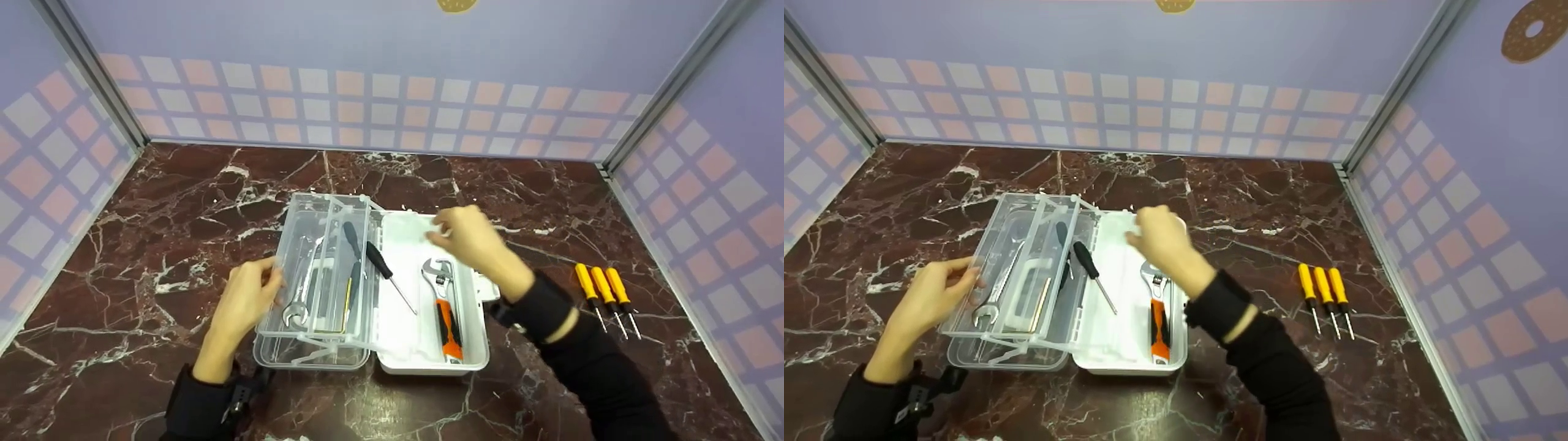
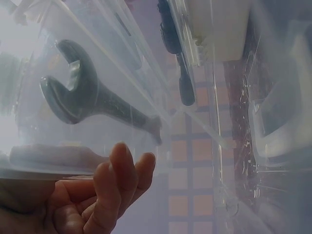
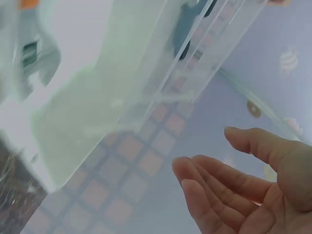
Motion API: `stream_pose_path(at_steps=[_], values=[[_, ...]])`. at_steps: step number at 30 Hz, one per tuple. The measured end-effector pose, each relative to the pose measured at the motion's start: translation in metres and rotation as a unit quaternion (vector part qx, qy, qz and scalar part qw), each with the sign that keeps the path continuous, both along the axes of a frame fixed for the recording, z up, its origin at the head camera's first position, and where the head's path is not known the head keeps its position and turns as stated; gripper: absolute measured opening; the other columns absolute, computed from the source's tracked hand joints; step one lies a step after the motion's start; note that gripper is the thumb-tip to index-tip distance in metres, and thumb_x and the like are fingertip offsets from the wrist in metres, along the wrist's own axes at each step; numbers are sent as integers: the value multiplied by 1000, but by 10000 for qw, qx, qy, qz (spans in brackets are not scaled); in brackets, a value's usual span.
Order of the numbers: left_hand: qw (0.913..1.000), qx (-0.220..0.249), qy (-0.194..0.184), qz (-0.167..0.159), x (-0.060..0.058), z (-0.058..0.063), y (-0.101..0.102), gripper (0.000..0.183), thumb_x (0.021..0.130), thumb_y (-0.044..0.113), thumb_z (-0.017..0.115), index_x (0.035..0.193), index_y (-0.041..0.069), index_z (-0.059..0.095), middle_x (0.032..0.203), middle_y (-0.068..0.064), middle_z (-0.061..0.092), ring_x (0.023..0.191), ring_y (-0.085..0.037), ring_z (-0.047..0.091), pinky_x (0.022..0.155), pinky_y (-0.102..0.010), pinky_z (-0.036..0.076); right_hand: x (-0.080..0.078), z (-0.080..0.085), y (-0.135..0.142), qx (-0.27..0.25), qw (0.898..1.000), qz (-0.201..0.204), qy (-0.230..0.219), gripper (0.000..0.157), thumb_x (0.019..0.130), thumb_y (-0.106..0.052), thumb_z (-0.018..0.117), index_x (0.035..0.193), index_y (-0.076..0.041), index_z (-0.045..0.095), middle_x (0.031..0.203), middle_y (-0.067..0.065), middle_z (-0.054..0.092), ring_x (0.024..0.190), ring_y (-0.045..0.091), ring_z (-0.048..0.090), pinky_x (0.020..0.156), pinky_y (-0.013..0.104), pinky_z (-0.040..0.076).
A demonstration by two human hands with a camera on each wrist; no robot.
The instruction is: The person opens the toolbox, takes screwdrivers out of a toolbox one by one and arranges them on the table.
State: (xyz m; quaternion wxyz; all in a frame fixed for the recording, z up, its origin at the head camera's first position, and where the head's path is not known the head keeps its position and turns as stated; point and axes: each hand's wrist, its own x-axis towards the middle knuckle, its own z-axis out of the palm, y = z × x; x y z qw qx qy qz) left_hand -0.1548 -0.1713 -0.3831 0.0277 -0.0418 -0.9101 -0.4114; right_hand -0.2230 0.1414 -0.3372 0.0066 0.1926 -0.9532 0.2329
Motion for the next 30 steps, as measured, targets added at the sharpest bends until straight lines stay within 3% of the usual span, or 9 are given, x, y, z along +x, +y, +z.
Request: stream_pose_path(at_steps=[4, 9, 14, 17, 21, 25, 30], values=[[10000, 33, -3, -13, 0, 0, 1, 18, 89, 3, 46, 90, -4, 62, 72, -10, 63, 48, -14, 55, 31, -22, 36, 2, -5, -25, 180, 9993, 301, 125, 28, 82, -18, 63, 99, 4, 62, 87, 16, 65, 77, 23, 62, 68, 29, 52], [9999, 96, -89, -16, 1, 0, 1, 26, 89, 2, 46, 110, -9, 56, 75, -13, 63, 49, -15, 56, 32, -22, 37, 5, -15, -45, 298, 9959, 689, 507, 24, 79, -15, 64, 93, 5, 64, 80, 15, 65, 72, 25, 61, 67, 34, 51], [10000, -1, -48, 9, 0, 0, 1, 18, 89, 4, 46, 93, -4, 61, 73, -10, 63, 49, -14, 56, 32, -23, 37, 7, -24, -58, 322, 9948, 806, 540, 20, 78, -13, 64, 86, 5, 64, 76, 14, 64, 69, 26, 61, 63, 35, 51], [10000, -47, 1, 19, 0, 0, 0, 18, 89, 4, 46, 90, -2, 62, 72, -9, 63, 48, -14, 56, 31, -23, 37, 8, -29, -64, 422, 9953, 743, 454, 20, 77, -15, 65, 84, 5, 64, 77, 14, 64, 70, 27, 61, 63, 36, 50], [10000, -22, 67, 39, 0, -1, 0, 20, 89, 3, 46, 98, -5, 62, 71, -9, 63, 46, -14, 55, 31, -23, 36, 10, -36, -71, 669, 9953, 580, 391, 19, 76, -18, 66, 74, 0, 63, 73, 14, 63, 69, 30, 61, 61, 40, 50], [10000, -21, 76, 59, 0, 0, 1, 18, 89, 3, 46, 89, -3, 63, 68, -7, 62, 46, -13, 55, 32, -22, 36, 13, -40, -75, 989, 9936, 380, 393, 26, 74, -23, 70, 62, -4, 56, 64, 14, 60, 63, 31, 60, 56, 43, 49], [10000, -34, 22, 53, -1, 0, 0, 17, 89, 4, 46, 88, -1, 62, 69, -7, 62, 48, -13, 56, 32, -22, 37, 15, -41, -77, 1238, 9918, 131, 295, 27, 72, -23, 73, 63, -2, 58, 67, 16, 61, 65, 33, 61, 57, 43, 50]])
